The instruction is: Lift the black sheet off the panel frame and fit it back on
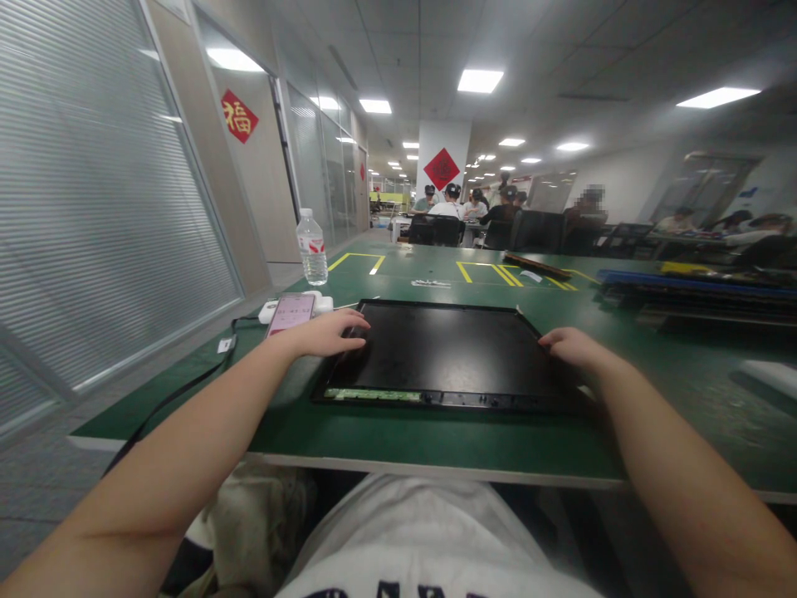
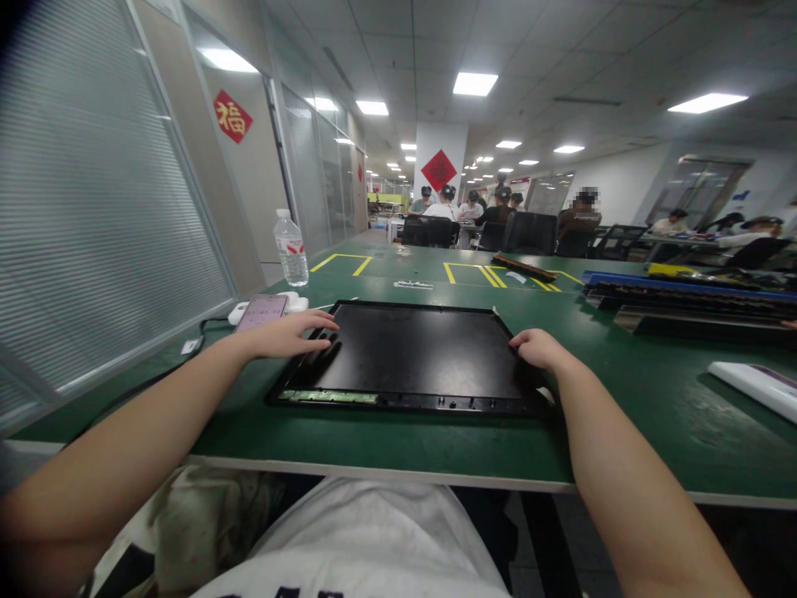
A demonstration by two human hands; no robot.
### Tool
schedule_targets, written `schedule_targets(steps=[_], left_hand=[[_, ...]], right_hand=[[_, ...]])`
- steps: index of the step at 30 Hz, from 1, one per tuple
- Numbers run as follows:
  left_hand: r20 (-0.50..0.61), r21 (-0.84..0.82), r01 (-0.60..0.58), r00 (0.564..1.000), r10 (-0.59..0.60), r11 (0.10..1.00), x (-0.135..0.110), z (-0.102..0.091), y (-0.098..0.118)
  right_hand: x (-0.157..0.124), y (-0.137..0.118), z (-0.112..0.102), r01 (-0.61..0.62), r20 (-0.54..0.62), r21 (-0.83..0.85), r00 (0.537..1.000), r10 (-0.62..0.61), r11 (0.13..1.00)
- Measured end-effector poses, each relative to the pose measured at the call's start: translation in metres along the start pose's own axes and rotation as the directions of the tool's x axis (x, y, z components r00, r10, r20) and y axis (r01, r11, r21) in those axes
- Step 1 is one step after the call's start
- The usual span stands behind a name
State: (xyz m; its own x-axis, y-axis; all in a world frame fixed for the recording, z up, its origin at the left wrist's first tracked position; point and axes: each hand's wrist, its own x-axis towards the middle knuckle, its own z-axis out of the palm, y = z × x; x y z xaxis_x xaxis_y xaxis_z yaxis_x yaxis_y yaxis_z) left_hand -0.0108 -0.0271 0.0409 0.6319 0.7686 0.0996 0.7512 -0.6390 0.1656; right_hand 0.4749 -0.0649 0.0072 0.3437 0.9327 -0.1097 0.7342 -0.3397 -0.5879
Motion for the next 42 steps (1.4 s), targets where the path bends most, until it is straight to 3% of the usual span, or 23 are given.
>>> schedule_targets(steps=[3, 9, 19, 32, 42], left_hand=[[-0.035, 0.137, 0.125, 0.992, -0.121, 0.983, 0.005, 0.005, -0.01], [0.01, 0.24, 0.145, 0.988, -0.152, 0.96, 0.011, 0.014, -0.017], [-0.004, 0.224, 0.247, 0.968, -0.253, 0.943, 0.013, 0.017, -0.002], [-0.049, 0.02, 0.274, 0.961, -0.273, 0.961, 0.016, 0.022, -0.014], [-0.042, 0.093, 0.27, 0.963, -0.267, 0.958, 0.017, 0.021, -0.008]], right_hand=[[0.001, 0.001, 0.0, 0.012, -0.003, -0.013, 1.0, -0.012, 1.0], [0.005, 0.003, -0.001, 0.04, -0.02, -0.047, 0.999, -0.041, 0.998], [0.01, 0.003, -0.002, 0.027, -0.025, -0.063, 0.999, -0.029, 0.998], [0.011, 0.007, 0.0, 0.025, -0.061, 0.061, 0.998, -0.022, 0.998], [0.011, 0.006, 0.0, 0.029, -0.056, 0.045, 0.998, -0.027, 0.999]])
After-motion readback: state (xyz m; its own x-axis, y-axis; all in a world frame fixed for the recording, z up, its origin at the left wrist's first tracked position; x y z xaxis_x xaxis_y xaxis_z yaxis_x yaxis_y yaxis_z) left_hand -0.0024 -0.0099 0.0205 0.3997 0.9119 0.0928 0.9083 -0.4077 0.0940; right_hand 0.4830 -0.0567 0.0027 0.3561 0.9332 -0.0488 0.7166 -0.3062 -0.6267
